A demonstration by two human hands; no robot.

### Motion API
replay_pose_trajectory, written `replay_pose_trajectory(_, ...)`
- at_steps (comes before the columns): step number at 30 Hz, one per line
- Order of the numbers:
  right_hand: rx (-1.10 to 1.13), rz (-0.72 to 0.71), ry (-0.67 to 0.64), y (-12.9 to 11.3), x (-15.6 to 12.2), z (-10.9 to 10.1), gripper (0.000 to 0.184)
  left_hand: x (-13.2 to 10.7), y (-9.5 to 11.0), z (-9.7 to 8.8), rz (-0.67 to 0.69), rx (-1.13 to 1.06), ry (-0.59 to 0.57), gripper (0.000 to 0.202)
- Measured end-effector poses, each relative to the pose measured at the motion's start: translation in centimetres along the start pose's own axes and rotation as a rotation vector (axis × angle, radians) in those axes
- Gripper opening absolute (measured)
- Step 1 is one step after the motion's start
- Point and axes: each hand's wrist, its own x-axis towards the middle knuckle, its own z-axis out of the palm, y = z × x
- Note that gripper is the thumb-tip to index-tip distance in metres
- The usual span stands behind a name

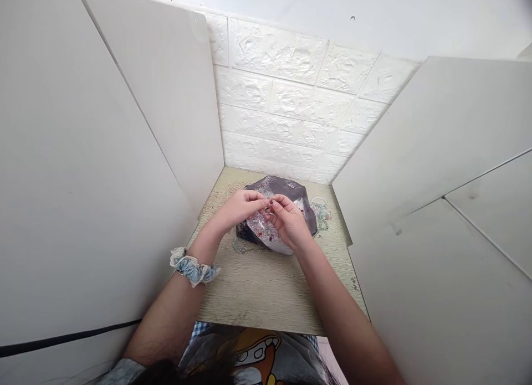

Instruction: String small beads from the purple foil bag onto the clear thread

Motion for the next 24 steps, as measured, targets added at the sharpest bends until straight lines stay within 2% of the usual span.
replay_pose_trajectory(9, 0.052, 0.002, -0.066, 0.23, -0.08, -0.17, 0.019, -0.03, -0.31, -0.39, -0.002, 0.032, -0.098, 0.031)
replay_pose_trajectory(15, 0.072, -0.012, -0.070, 0.20, -0.10, -0.12, 0.018, -0.08, -0.21, -0.39, 0.026, 0.061, -0.092, 0.032)
replay_pose_trajectory(24, 0.137, -0.032, -0.069, 0.48, -0.14, 0.00, 0.016, -0.28, 0.39, -0.12, -0.008, 0.053, -0.037, 0.029)
